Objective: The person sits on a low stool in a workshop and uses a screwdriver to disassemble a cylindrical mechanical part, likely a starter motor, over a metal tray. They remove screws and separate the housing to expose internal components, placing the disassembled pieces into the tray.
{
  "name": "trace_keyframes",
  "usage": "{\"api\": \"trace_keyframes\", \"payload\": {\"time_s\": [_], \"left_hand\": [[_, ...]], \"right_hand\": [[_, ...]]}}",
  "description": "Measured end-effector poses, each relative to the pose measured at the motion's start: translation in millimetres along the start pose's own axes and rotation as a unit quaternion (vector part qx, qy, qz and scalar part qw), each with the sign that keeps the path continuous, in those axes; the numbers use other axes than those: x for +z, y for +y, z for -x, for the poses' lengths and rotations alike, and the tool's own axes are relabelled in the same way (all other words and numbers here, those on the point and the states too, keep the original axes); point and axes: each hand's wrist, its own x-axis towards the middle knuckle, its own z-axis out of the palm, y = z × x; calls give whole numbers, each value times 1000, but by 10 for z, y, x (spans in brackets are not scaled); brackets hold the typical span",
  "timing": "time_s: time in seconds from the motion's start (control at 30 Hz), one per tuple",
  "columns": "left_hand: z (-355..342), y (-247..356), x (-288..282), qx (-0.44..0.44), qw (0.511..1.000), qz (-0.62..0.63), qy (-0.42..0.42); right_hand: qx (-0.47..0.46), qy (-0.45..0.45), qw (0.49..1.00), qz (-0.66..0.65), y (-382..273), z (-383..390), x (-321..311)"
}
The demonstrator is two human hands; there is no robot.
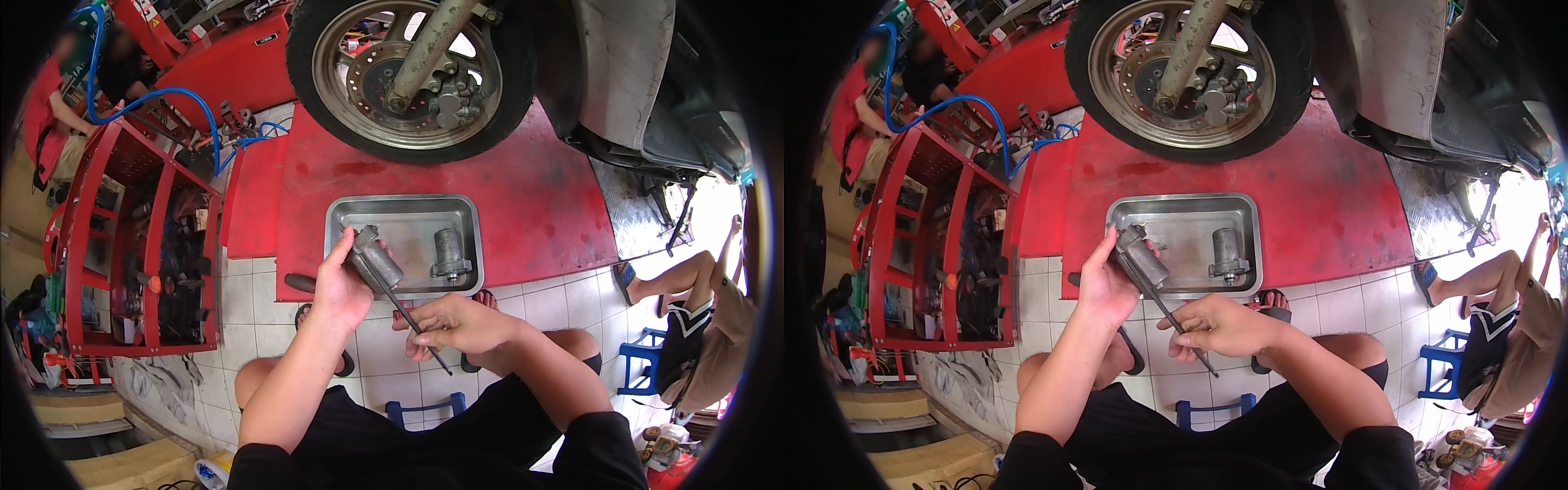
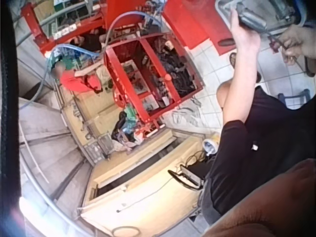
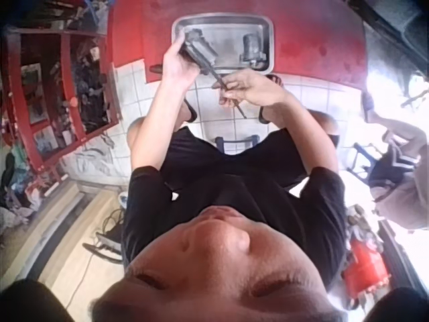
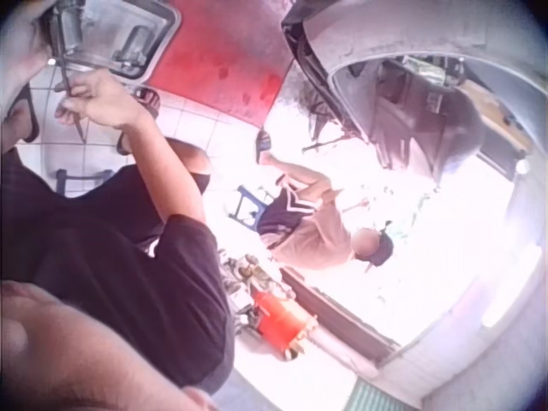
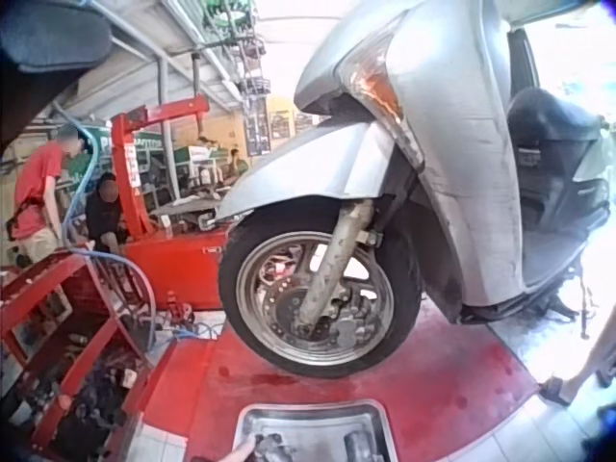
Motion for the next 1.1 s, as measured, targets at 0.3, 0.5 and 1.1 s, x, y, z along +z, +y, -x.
{"api": "trace_keyframes", "payload": {"time_s": [0.3, 0.5, 1.1], "left_hand": [[22, -30, -26, -17, 999, -21, 17], [-7, -2, -53, -25, 1000, -5, -6], [-15, -4, -44, -18, 1000, -18, 12]], "right_hand": [[44, 5, 990, 137, -157, 11, -23], [14, 22, 1000, 14, -84, -23, 17], [27, 20, 999, 32, -40, -43, -28]]}}
